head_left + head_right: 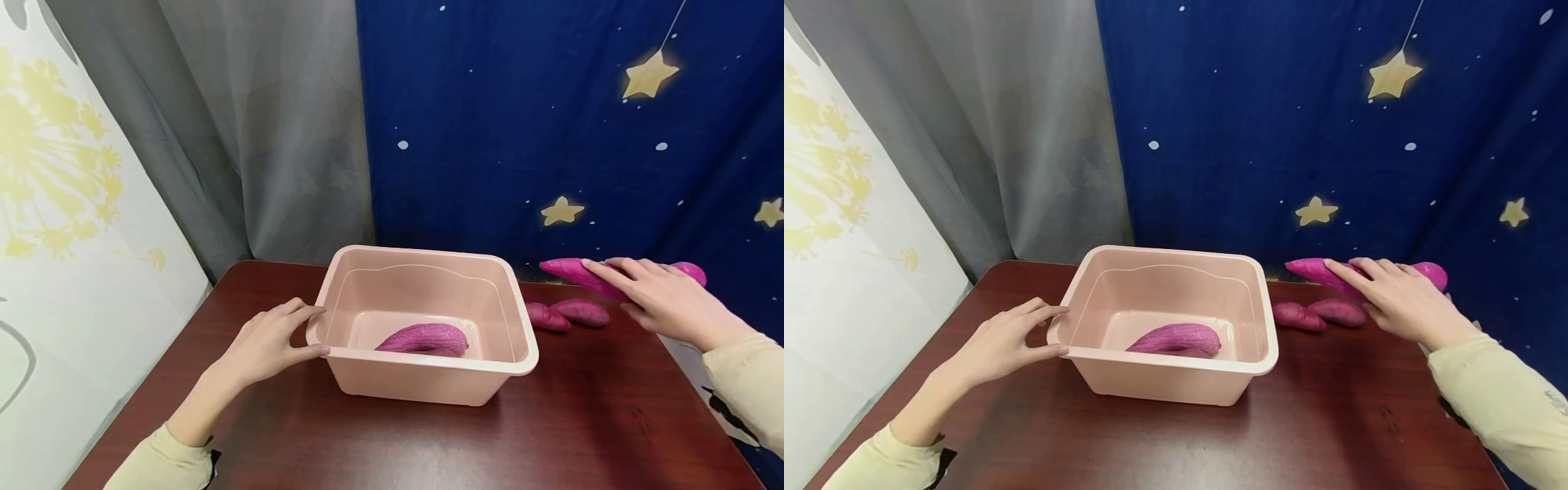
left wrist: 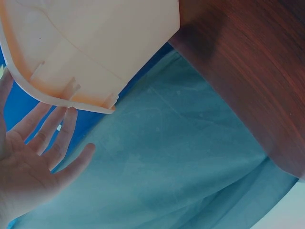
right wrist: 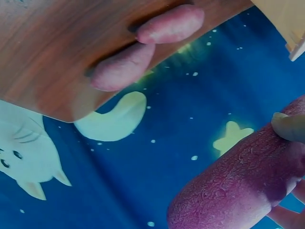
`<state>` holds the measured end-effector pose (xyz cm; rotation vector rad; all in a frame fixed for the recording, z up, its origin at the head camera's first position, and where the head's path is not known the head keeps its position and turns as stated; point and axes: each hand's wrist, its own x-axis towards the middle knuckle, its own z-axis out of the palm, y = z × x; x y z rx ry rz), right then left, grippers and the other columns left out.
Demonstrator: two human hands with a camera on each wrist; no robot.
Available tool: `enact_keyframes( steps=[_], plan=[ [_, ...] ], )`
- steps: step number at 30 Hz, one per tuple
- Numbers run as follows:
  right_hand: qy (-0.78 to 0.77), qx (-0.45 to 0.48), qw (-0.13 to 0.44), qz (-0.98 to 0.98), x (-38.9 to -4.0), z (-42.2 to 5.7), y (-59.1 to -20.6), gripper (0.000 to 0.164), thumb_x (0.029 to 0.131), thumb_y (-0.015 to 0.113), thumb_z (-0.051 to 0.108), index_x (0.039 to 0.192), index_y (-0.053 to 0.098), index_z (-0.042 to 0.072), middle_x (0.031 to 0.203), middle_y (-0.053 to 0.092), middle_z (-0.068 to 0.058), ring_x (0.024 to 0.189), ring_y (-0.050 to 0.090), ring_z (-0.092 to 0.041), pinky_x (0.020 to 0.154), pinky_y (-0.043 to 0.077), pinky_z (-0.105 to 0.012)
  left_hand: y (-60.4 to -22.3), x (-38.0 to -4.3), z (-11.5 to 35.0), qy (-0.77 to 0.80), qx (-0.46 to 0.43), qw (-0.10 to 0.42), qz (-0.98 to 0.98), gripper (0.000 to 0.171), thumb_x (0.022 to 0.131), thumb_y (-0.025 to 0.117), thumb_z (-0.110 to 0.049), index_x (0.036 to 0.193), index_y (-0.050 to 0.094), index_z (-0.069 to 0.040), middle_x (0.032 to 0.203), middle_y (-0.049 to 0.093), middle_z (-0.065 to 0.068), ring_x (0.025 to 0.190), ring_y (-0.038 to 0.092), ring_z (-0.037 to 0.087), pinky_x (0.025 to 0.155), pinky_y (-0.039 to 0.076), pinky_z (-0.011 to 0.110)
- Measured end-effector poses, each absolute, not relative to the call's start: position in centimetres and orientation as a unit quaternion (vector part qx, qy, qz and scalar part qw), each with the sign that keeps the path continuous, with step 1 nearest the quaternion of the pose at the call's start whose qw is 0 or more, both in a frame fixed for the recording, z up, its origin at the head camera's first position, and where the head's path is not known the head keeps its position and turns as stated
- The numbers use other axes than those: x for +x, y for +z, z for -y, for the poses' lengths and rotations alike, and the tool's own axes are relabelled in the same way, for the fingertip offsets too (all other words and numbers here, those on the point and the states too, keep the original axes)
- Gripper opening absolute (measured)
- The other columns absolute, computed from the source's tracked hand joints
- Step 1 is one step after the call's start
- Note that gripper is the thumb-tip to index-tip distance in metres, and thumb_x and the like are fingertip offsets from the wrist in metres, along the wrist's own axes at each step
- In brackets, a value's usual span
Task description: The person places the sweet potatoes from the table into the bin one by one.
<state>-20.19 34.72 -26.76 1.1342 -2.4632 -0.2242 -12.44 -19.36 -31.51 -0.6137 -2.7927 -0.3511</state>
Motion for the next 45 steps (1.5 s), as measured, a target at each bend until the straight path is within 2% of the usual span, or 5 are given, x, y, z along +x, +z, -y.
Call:
enact_keyframes(
  steps=[7, 19, 33, 45],
  plan=[
    [-0.079, 0.402, 0.205, 0.889, -20.2, -33.1, -25.5, 0.089, 0.058, 0.074, 0.007, 0.136, 0.033, 0.017, 0.107, 0.051, -0.017, 0.086, 0.053, -0.034, 0.069, 0.042, -0.049, -31.5, -12.4, 19.4, -0.117, -0.213, 0.132, 0.961, 0.058, 0.071, 0.064, -0.053, 0.115, 0.058, -0.015, 0.089, 0.050, -0.007, 0.072, 0.049, 0.008, 0.060, 0.038, 0.032],
    [-0.073, 0.431, 0.228, 0.870, -20.2, -29.8, -23.9, 0.078, 0.062, 0.067, 0.008, 0.134, 0.036, 0.016, 0.105, 0.051, -0.016, 0.084, 0.053, -0.033, 0.071, 0.041, -0.047, -31.5, -12.5, 19.3, -0.119, -0.215, 0.133, 0.960, 0.058, 0.071, 0.064, -0.053, 0.114, 0.058, -0.015, 0.089, 0.050, -0.008, 0.070, 0.049, 0.008, 0.059, 0.037, 0.031],
    [-0.085, 0.429, 0.197, 0.877, -20.4, -27.0, -22.6, 0.084, 0.065, 0.069, 0.005, 0.138, 0.030, 0.018, 0.110, 0.050, -0.013, 0.095, 0.049, -0.029, 0.078, 0.039, -0.048, -31.6, -12.5, 19.3, -0.117, -0.215, 0.135, 0.960, 0.058, 0.070, 0.064, -0.054, 0.114, 0.059, -0.016, 0.087, 0.049, -0.009, 0.069, 0.047, 0.007, 0.058, 0.036, 0.030],
    [-0.082, 0.470, 0.202, 0.855, -20.8, -23.5, -21.7, 0.079, 0.065, 0.065, 0.002, 0.136, 0.033, 0.018, 0.114, 0.048, -0.011, 0.092, 0.051, -0.028, 0.077, 0.040, -0.046, -31.7, -12.5, 19.4, -0.115, -0.220, 0.142, 0.958, 0.058, 0.071, 0.064, -0.053, 0.113, 0.059, -0.015, 0.088, 0.050, -0.009, 0.071, 0.049, 0.007, 0.057, 0.038, 0.030]
  ],
)
